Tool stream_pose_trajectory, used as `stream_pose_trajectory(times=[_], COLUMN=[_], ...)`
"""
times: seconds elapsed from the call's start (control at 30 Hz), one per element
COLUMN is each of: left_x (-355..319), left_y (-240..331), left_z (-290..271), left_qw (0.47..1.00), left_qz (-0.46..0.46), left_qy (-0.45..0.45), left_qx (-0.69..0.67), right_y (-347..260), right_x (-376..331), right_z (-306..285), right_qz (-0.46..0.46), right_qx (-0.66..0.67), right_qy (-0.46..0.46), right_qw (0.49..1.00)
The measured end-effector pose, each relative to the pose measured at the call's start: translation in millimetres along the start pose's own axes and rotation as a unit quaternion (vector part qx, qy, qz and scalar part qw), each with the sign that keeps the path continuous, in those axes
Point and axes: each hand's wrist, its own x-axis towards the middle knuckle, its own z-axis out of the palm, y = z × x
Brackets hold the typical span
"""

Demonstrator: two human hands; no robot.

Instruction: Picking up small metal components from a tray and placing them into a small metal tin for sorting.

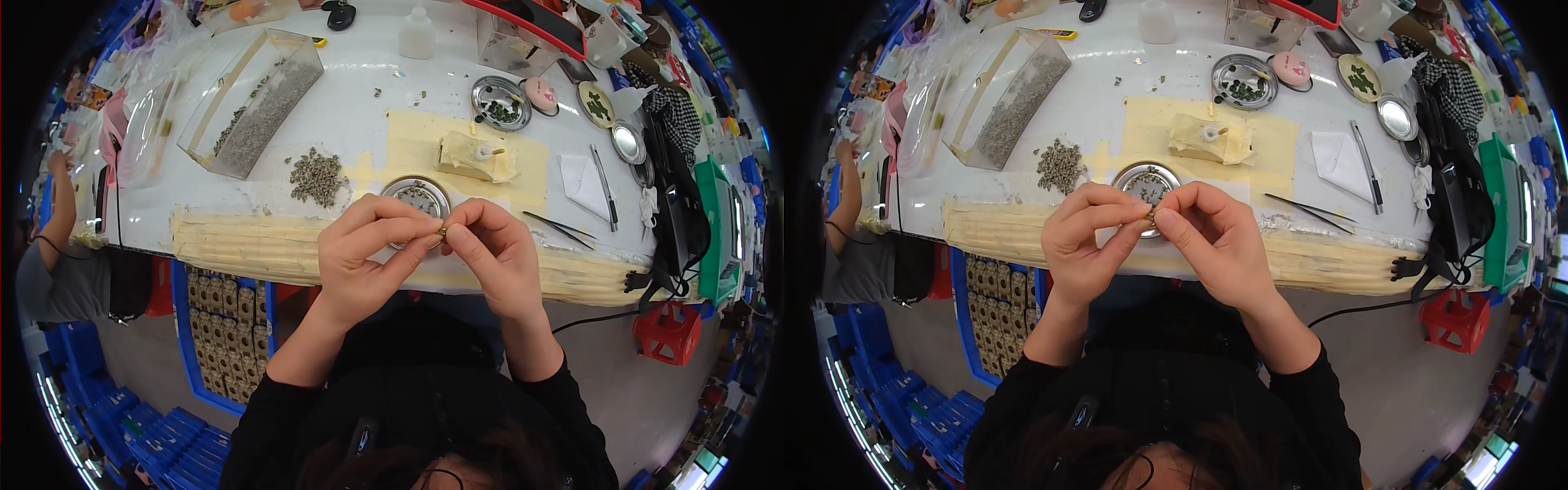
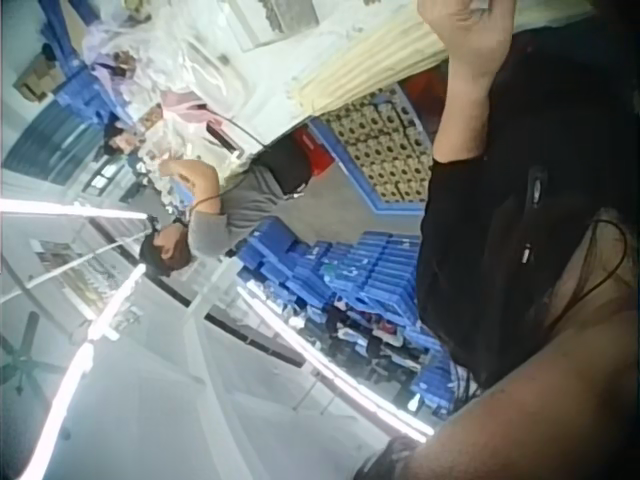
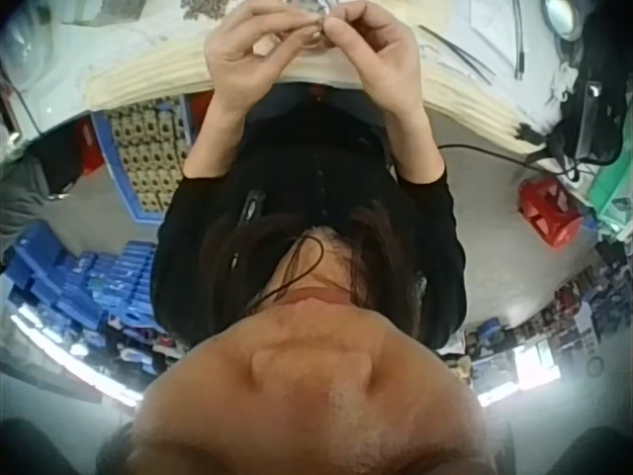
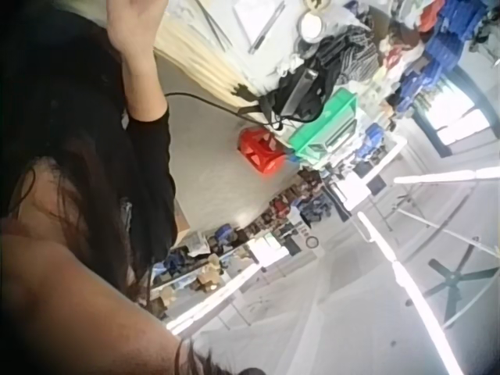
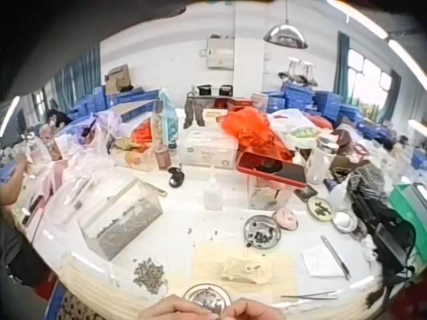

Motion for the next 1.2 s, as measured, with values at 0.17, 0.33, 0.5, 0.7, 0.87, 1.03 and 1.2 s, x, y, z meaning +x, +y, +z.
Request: stream_pose_trajectory(times=[0.17,0.33,0.5,0.7,0.87,1.03,1.2], left_x=[7.3,5.5,0.2,-3.6,-3.8,-1.3,6.1], left_y=[10.4,8.8,5.2,2.8,3.5,5.7,10.1], left_z=[-3.8,-2.0,2.4,5.2,7.2,5.1,1.8], left_qw=[0.988,0.987,0.994,0.996,0.997,0.996,0.979], left_qz=[0.086,0.087,0.071,0.063,0.065,0.073,0.144], left_qy=[-0.015,-0.008,0.012,0.028,0.029,0.030,0.012], left_qx=[0.131,0.132,0.086,0.056,0.031,0.042,0.146], right_y=[-6.5,-6.3,-2.3,3.6,8.1,3.2,4.3], right_x=[-1.8,-2.8,-1.7,-0.6,-0.3,-1.4,-0.7], right_z=[-0.8,1.1,2.2,0.7,0.6,3.7,0.6], right_qz=[-0.065,-0.059,0.035,0.087,0.089,0.102,0.064], right_qx=[-0.117,-0.086,0.091,0.188,0.221,0.245,0.190], right_qy=[0.018,0.004,-0.029,-0.046,-0.058,-0.050,-0.058], right_qw=[0.991,0.995,0.995,0.977,0.970,0.963,0.978])
